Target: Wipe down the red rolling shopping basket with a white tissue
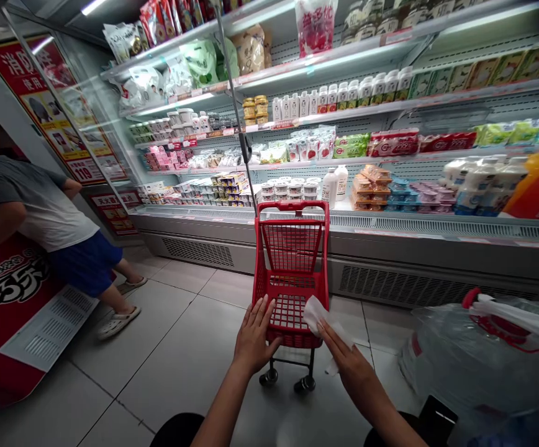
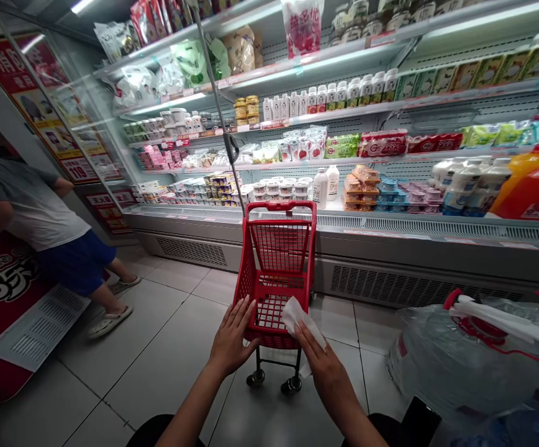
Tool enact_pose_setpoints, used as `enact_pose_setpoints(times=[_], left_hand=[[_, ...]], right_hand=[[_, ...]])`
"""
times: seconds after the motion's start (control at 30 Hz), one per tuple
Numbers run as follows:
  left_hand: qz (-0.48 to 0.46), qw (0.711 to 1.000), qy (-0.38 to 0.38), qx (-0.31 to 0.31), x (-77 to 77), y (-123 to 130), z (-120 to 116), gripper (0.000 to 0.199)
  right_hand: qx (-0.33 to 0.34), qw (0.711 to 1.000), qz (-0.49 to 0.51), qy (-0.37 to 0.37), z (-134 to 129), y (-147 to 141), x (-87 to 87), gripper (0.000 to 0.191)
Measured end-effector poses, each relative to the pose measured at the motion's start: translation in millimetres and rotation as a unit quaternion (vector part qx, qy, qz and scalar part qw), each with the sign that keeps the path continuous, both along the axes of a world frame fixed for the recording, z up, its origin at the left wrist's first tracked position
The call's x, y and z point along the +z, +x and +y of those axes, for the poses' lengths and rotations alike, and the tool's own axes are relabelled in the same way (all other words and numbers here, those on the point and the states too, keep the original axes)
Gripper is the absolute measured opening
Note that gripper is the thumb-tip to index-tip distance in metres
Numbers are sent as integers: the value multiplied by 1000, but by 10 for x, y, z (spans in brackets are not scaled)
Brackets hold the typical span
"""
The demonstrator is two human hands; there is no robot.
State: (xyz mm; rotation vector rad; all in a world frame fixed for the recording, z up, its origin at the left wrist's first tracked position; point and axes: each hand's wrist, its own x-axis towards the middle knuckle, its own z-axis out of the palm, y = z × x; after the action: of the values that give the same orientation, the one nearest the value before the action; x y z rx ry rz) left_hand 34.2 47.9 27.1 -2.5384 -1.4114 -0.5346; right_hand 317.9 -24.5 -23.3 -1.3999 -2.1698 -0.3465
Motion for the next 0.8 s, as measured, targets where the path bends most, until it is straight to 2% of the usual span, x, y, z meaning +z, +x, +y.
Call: enact_pose_setpoints(times=[0.1, 0.27, 0.37, 0.43, 0.5, 0.67, 0.73, 0.8], left_hand=[[-23, 1000, 7, 4, -40, 130, -27, 96], [-42, 999, 13, 0, -93, 300, -38, 98], [-51, 999, 9, 0, -106, 329, -34, 100], [-53, 999, 2, -6, -92, 288, -27, 101], [-49, 999, -6, -21, -58, 206, -15, 99], [-25, 998, -22, -60, 42, 41, 33, 92], [-28, 998, -16, -48, 43, 67, 40, 92], [-38, 999, -7, -29, 18, 141, 26, 94]], right_hand=[[11, 1000, -6, 12, -50, -180, 23, 102], [34, 999, -13, 40, 229, -605, 85, 95], [41, 998, -28, 40, 314, -730, 87, 95], [53, 997, -39, 35, 272, -641, 93, 94], [48, 997, -45, 28, 172, -411, 104, 94], [-36, 998, -43, -4, -86, 246, 147, 103], [-49, 998, -37, -9, -114, 322, 160, 104], [-48, 998, -29, -5, -86, 253, 159, 103]])
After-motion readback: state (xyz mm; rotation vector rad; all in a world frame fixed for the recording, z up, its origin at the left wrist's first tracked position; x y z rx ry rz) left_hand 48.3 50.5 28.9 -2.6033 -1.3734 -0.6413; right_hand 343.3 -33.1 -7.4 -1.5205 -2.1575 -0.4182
